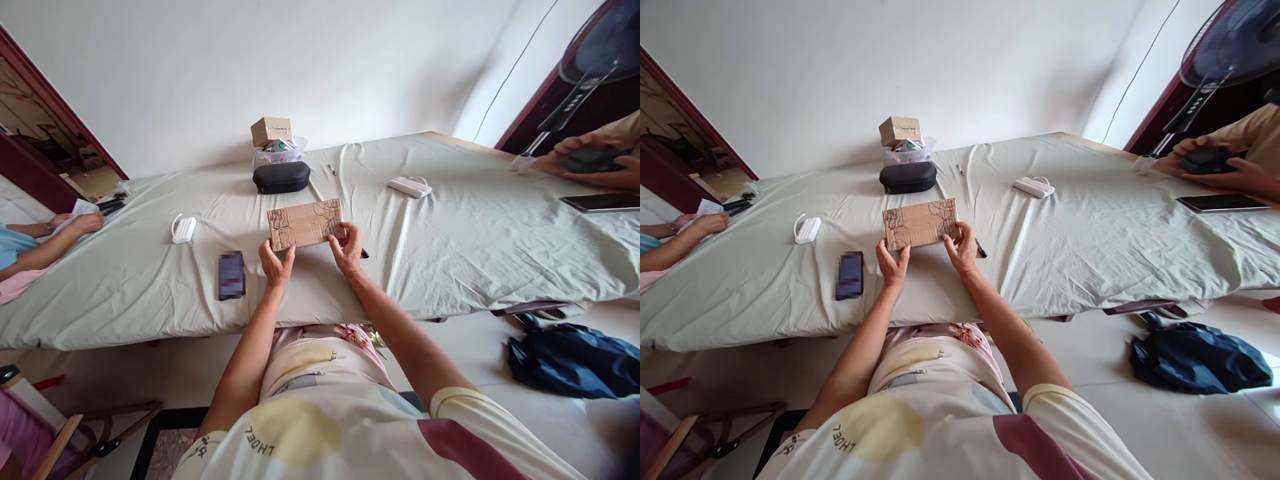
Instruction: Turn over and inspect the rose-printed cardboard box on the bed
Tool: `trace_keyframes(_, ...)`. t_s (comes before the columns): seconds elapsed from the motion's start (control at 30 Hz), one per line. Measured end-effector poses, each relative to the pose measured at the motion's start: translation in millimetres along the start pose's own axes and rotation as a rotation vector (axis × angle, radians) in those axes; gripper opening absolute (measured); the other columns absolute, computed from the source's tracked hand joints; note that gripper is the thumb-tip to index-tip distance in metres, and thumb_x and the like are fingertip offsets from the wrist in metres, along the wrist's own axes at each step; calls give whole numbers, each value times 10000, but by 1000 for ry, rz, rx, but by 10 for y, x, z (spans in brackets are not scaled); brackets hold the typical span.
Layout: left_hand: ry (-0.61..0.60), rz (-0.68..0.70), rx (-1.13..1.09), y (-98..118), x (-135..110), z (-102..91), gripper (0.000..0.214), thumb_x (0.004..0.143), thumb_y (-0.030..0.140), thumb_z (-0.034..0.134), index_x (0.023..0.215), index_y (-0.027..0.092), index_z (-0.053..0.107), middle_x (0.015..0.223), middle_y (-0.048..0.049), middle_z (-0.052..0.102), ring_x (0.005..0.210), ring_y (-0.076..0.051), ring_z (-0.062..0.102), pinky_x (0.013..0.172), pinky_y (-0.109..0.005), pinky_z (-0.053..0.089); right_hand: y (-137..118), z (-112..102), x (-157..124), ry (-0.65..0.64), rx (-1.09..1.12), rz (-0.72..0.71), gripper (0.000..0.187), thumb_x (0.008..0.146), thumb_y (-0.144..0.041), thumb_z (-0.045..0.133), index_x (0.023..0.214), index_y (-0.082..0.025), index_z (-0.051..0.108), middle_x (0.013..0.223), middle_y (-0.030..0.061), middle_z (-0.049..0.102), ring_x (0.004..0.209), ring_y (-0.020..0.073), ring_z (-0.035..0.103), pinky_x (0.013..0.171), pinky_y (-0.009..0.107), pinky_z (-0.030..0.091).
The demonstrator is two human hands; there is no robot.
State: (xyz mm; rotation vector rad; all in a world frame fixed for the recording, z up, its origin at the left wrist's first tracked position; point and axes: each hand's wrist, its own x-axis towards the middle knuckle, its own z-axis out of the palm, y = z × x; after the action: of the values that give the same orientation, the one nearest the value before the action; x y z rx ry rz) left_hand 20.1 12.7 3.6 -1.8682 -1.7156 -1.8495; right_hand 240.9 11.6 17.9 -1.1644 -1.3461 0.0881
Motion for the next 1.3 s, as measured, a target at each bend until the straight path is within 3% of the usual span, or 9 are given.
trace_keyframes(0.2,10,-74,49,151,-62,72,941,777,720,764,1410,96,454,1352,-274,574,1340,-400,559,1131,-544,470,-92,61,-97,6,-180,-4,751,897,-691,645,1453,-240,418,1179,119,602,785,214,617,772,431,578)
trace_keyframes(0.33,7,-110,58,227,-109,121,949,777,704,776,1409,80,443,1369,-302,559,1338,-417,557,1140,-568,453,-159,137,-150,-21,-262,6,867,903,-722,620,1549,-212,349,1262,175,564,854,244,625,773,441,576)
trace_keyframes(0.57,-33,-127,43,185,-97,76,886,812,639,777,1419,91,437,1385,-273,561,1362,-381,544,1167,-515,433,-99,133,-160,-16,-201,6,905,885,-739,647,1570,-222,364,1323,163,572,844,214,613,863,467,583)
trace_keyframes(0.7,-56,-111,-31,108,-77,61,795,878,641,707,1429,126,456,1385,-247,567,1361,-360,542,1129,-489,470,62,99,-105,17,-98,69,786,938,-690,600,1558,-250,402,1330,141,609,794,188,611,833,432,592)
trace_keyframes(0.83,-81,-105,-95,30,-89,87,713,931,643,634,1428,157,476,1376,-225,576,1319,-335,564,1033,-455,533,189,67,-56,-4,1,124,510,1021,-607,475,1375,-254,577,1145,85,666,789,182,626,791,388,589)
trace_keyframes(0.97,-70,-107,-133,-22,-101,114,643,971,636,571,1410,171,508,1361,-199,587,1290,-305,582,985,-414,557,215,50,-47,-30,40,149,414,1032,-559,454,1255,-247,613,1097,64,673,710,152,621,760,360,590)
trace_keyframes(1.3,-65,-231,-159,13,-42,84,472,1043,470,479,1364,137,578,1357,-215,637,1364,-296,583,1191,-459,437,167,52,-78,-86,93,162,393,1028,-564,464,1254,-262,578,1115,53,674,651,136,620,691,333,583)
